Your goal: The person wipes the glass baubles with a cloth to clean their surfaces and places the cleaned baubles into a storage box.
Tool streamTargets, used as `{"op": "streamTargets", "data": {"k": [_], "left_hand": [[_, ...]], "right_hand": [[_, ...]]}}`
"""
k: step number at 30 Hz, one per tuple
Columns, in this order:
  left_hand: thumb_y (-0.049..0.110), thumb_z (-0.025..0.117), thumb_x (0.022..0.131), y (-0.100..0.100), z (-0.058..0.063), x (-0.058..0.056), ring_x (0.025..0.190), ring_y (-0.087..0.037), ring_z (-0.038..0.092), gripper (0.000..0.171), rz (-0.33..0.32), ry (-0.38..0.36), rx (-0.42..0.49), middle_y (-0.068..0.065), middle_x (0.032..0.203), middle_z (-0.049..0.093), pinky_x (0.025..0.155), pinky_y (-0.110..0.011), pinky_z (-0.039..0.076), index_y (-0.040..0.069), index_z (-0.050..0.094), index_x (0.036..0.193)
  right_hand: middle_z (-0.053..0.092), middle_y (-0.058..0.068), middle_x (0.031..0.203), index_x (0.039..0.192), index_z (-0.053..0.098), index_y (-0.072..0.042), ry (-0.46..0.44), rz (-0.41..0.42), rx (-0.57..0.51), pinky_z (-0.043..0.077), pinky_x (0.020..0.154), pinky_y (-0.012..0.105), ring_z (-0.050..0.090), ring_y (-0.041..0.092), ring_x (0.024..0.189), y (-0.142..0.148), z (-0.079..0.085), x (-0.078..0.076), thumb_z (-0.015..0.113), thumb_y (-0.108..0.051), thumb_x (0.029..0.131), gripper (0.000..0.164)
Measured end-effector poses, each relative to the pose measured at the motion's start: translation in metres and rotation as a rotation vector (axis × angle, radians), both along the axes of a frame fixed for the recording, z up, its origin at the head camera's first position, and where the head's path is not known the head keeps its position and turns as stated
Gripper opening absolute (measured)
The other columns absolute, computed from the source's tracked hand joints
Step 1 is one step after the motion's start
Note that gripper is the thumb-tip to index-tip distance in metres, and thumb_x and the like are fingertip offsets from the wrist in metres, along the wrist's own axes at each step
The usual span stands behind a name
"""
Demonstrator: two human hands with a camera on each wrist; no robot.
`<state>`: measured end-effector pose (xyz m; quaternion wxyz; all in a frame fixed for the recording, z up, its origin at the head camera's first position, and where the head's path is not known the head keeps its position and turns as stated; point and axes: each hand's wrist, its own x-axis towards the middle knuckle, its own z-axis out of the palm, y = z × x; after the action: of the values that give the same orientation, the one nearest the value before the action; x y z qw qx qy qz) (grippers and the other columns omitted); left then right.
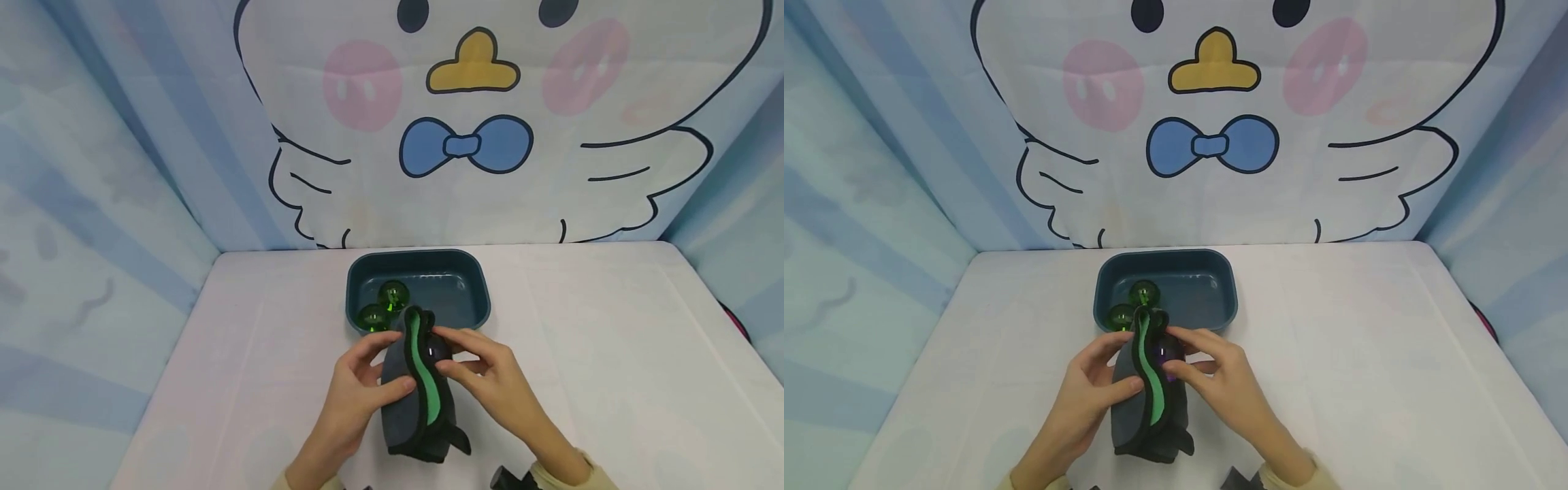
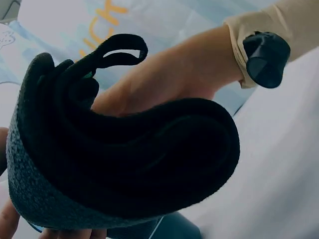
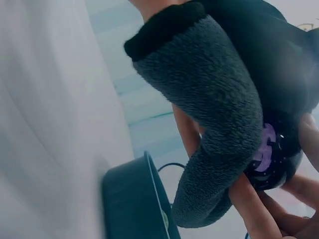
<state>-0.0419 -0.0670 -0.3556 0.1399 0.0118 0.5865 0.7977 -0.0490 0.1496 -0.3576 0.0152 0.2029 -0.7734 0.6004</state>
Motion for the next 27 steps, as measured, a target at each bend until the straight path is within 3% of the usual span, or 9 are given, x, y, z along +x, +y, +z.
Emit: {"op": "streamTargets", "data": {"k": [4,11,16,20,23,27], "left_hand": [[0.002,0.081,0.079,0.0,-0.0018,-0.0012,0.112,-0.028,0.062,0.058,0.001,-0.033,0.028,-0.012,0.134,0.053,0.091,-0.037,0.056,0.004,0.056,0.131],[0.0,0.079,0.079,0.0016,-0.0045,-0.0037,0.105,-0.024,0.065,0.057,0.0,-0.097,0.08,-0.012,0.131,0.053,0.09,-0.036,0.057,0.002,0.055,0.131],[-0.001,0.078,0.078,0.0021,-0.0037,-0.0044,0.109,-0.025,0.064,0.057,0.019,-0.094,0.096,-0.013,0.13,0.053,0.089,-0.035,0.057,0.002,0.055,0.13],[0.0,0.079,0.078,0.0018,-0.0024,-0.0044,0.109,-0.027,0.064,0.057,0.024,-0.088,0.099,-0.013,0.13,0.053,0.09,-0.036,0.056,0.002,0.056,0.13],[0.001,0.079,0.078,0.0014,-0.0024,-0.0037,0.109,-0.027,0.064,0.057,0.015,-0.086,0.098,-0.012,0.132,0.054,0.09,-0.036,0.056,0.003,0.057,0.13],[0.002,0.08,0.078,0.0006,-0.0034,-0.003,0.11,-0.029,0.064,0.057,0.005,-0.057,0.087,-0.012,0.134,0.053,0.092,-0.037,0.055,0.002,0.058,0.131]], "right_hand": [[0.065,0.006,0.12,0.133,0.063,-0.01,-0.04,-0.03,0.023,0.058,0.083,0.027,0.063,0.009,0.106,-0.0022,0.0005,0.0007,0.068,-0.009,0.093,0.04],[0.062,0.0,0.122,0.128,0.066,-0.016,0.097,-0.029,0.057,0.054,0.093,0.027,0.06,0.01,0.113,0.001,0.0013,0.0013,0.073,-0.006,0.089,0.041],[0.059,0.004,0.128,0.134,0.062,-0.011,0.178,0.056,0.072,0.054,0.093,0.028,0.058,0.01,0.119,0.0057,0.0029,-0.0003,0.078,0.001,0.081,0.057],[0.06,0.005,0.127,0.135,0.061,-0.011,0.224,0.067,0.103,0.057,0.088,0.029,0.059,0.01,0.118,0.0073,0.0018,-0.0024,0.08,0.003,0.077,0.063],[0.063,0.007,0.122,0.134,0.061,-0.009,0.178,0.065,0.083,0.058,0.084,0.028,0.062,0.009,0.111,0.0072,-0.0002,-0.0033,0.078,0.002,0.079,0.059],[0.065,0.011,0.118,0.134,0.06,-0.005,0.037,0.074,0.025,0.059,0.081,0.027,0.065,0.007,0.103,0.0075,-0.0018,-0.0039,0.074,-0.002,0.085,0.05]]}}
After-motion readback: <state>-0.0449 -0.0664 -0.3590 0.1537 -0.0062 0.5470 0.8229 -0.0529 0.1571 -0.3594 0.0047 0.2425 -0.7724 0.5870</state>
